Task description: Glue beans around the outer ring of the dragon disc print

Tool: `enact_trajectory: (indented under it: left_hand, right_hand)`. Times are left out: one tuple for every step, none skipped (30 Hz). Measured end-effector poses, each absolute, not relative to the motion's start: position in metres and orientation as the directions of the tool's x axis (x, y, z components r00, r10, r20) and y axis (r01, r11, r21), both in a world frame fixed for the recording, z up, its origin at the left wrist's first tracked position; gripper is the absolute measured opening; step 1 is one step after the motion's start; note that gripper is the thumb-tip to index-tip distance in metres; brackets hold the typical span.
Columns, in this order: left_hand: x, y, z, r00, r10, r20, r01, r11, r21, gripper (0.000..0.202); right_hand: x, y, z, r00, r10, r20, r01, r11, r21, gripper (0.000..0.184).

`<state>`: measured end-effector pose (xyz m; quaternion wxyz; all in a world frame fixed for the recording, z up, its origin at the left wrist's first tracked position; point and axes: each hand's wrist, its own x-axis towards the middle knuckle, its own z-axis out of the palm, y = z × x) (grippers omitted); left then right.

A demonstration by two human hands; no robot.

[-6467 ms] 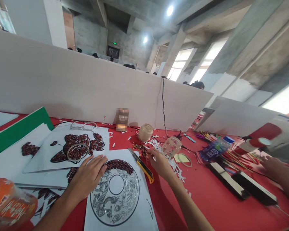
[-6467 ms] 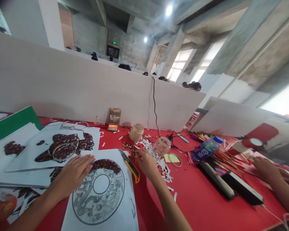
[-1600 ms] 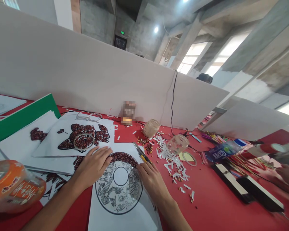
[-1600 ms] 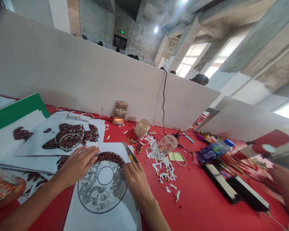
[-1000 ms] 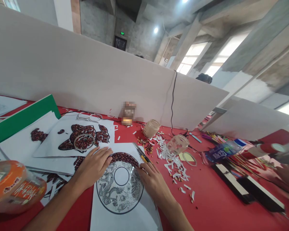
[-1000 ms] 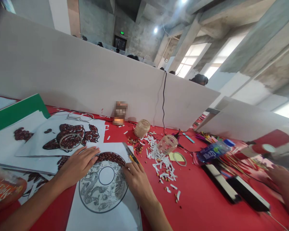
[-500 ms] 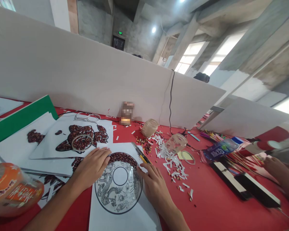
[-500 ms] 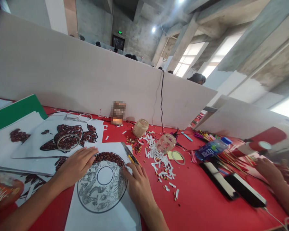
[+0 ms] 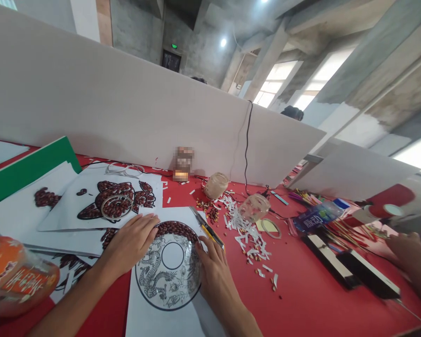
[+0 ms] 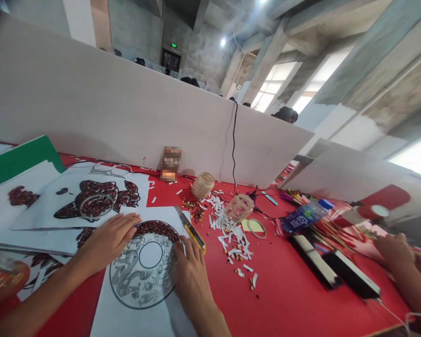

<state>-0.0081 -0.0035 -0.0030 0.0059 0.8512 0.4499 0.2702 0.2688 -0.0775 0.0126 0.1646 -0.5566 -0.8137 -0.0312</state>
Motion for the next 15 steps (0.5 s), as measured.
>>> enact_trajectory:
  left_hand:
    - [-0.008,-0.004,-0.004,0.447,0.770,0.455,0.765,-0.593,0.251,0.034]
    - [-0.008,-0.003,-0.005,0.447,0.769,0.456,0.766,-0.593,0.248,0.035]
    - [-0.009,-0.003,-0.006,0.448,0.768,0.458,0.767,-0.593,0.245,0.035]
    - [-0.009,-0.003,-0.006,0.446,0.767,0.460,0.768,-0.592,0.243,0.035]
    - [-0.008,-0.003,-0.007,0.446,0.767,0.462,0.769,-0.592,0.242,0.035]
    - [-0.008,-0.003,-0.007,0.446,0.766,0.463,0.768,-0.593,0.241,0.035]
    - [-0.008,-0.003,-0.006,0.445,0.767,0.463,0.769,-0.592,0.242,0.034]
    - [-0.008,-0.003,-0.005,0.444,0.767,0.462,0.769,-0.591,0.242,0.034]
    - [-0.008,-0.004,-0.004,0.444,0.767,0.463,0.769,-0.591,0.242,0.034]
    - [-0.008,-0.004,-0.004,0.446,0.766,0.463,0.769,-0.593,0.241,0.034]
    - [-0.008,-0.004,-0.003,0.446,0.765,0.464,0.767,-0.594,0.241,0.034]
    - [-0.007,-0.004,-0.002,0.445,0.765,0.466,0.766,-0.595,0.244,0.034]
    - [-0.007,-0.005,-0.002,0.442,0.765,0.469,0.765,-0.594,0.247,0.034]
    - [-0.007,-0.005,-0.001,0.439,0.766,0.470,0.765,-0.593,0.252,0.034]
    - [-0.008,-0.005,-0.001,0.436,0.768,0.470,0.765,-0.591,0.255,0.034]
  right_hand:
    - [0.265,-0.079,0.011,-0.299,0.908,0.293,0.927,0.349,-0.139,0.056]
    - [0.260,-0.081,0.009,-0.271,0.921,0.280,0.938,0.318,-0.140,0.055]
    - [0.255,-0.082,0.007,-0.243,0.933,0.266,0.948,0.286,-0.138,0.056]
    - [0.250,-0.083,0.006,-0.217,0.943,0.253,0.958,0.256,-0.132,0.056]
    - [0.246,-0.084,0.005,-0.197,0.950,0.242,0.965,0.232,-0.123,0.057]
    - [0.242,-0.085,0.005,-0.183,0.955,0.232,0.970,0.214,-0.116,0.058]
    - [0.239,-0.085,0.006,-0.177,0.959,0.223,0.972,0.206,-0.112,0.059]
    - [0.238,-0.084,0.009,-0.175,0.960,0.218,0.972,0.203,-0.115,0.059]
    - [0.238,-0.082,0.012,-0.172,0.961,0.214,0.971,0.201,-0.125,0.055]
    - [0.239,-0.080,0.017,-0.162,0.963,0.214,0.971,0.195,-0.142,0.050]
    - [0.242,-0.078,0.022,-0.145,0.966,0.213,0.970,0.181,-0.164,0.043]
    - [0.245,-0.074,0.028,-0.122,0.970,0.212,0.969,0.163,-0.186,0.036]
    - [0.249,-0.071,0.034,-0.100,0.973,0.210,0.968,0.143,-0.204,0.031]
    - [0.252,-0.067,0.039,-0.082,0.975,0.206,0.968,0.127,-0.215,0.026]
    - [0.255,-0.063,0.043,-0.072,0.977,0.202,0.969,0.117,-0.218,0.023]
